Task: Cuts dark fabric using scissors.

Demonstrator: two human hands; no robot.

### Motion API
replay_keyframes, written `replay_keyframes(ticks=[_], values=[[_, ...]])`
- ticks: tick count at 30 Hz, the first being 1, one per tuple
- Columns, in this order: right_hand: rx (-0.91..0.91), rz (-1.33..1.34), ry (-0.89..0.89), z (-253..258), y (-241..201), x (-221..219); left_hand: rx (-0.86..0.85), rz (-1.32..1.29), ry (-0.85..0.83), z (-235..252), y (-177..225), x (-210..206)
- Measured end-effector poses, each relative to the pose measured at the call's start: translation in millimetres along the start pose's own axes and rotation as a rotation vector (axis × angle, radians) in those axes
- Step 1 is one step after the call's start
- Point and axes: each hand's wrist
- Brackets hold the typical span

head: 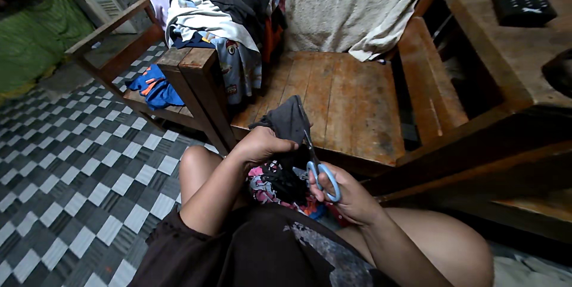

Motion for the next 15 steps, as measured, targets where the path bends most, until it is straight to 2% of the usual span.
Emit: replay_keyframes(ticks=[11, 15], values=[[-0.025, 0.066, 0.002, -1.7, -3.0, -0.3, -0.01, -0.01, 0.038, -2.6, 2.0, 4.6], [0.008, 0.151, -0.096, -1.7, 1.7, 4.7, -0.01, -0.013, 0.027, -3.5, 1.7, 5.0]])
Point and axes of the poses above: each hand's wrist, its own z-axis towards the middle knuckle, its own x-axis out of the back of the hand, y = z × x, and after that the axes turned 7 degrees about x, right-handed
